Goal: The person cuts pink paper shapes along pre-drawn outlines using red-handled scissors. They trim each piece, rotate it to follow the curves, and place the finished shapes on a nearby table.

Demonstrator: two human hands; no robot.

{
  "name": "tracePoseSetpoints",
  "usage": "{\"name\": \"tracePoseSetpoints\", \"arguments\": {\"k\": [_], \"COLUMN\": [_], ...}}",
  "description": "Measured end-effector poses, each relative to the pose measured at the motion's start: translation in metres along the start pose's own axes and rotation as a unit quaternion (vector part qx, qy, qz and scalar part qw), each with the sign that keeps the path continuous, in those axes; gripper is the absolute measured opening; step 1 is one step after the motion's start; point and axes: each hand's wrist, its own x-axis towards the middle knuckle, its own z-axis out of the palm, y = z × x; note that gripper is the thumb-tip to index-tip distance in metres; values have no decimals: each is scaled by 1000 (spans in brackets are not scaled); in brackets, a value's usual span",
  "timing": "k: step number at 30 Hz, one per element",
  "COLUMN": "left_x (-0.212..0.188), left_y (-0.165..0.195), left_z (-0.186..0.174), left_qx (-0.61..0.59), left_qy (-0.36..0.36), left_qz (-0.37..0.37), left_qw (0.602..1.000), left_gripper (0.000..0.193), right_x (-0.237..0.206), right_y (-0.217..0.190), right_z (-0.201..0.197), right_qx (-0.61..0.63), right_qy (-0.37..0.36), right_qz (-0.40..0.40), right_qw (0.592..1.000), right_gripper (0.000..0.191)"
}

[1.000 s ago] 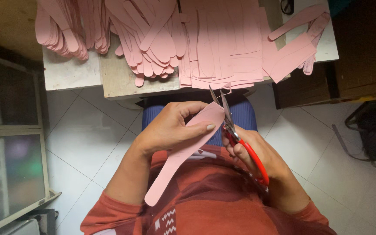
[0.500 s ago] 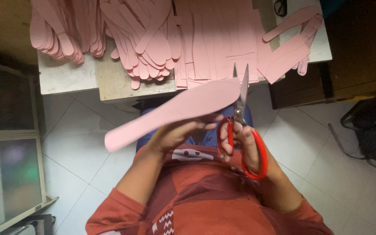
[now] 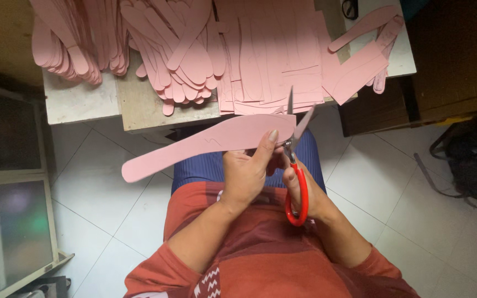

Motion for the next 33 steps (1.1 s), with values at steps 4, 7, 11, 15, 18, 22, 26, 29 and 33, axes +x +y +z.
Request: {"name": "tracePoseSetpoints", "arguments": {"k": [4, 7, 11, 15, 18, 22, 26, 29, 33], "left_x": [-2, -1, 0, 2, 4, 8, 12, 14, 16], "left_y": [-1, 0, 2, 2, 2, 6, 14, 19, 23], "left_z": [-2, -5, -8, -12, -16, -25, -34, -37, -41], "left_qx": [-4, -18, -50, -15, -23, -30, -12, -16, -4], "left_qy": [-15, -26, -28, -28, -42, -68, -94, -104, -108], "left_qz": [12, 2, -20, 40, 50, 42, 24, 12, -4], "left_qw": [1000, 999, 998, 999, 998, 996, 995, 994, 994], "left_gripper": [24, 24, 22, 22, 22, 20, 20, 22, 22], "right_x": [0, -1, -1, 0, 0, -3, -6, -8, -11], "right_y": [2, -1, -8, -13, -14, -16, -19, -21, -23], "right_z": [-1, -3, -2, -1, -4, -10, -13, -14, -17], "right_qx": [6, -25, -20, 1, 25, 57, 43, 63, 63], "right_qy": [11, 15, 3, 2, -5, -25, -33, -37, -43], "right_qz": [7, 13, 22, 50, 63, 100, 109, 141, 166], "right_qw": [1000, 999, 1000, 999, 998, 993, 992, 987, 983], "right_gripper": [86, 87, 90, 90, 88, 81, 74, 65, 59]}}
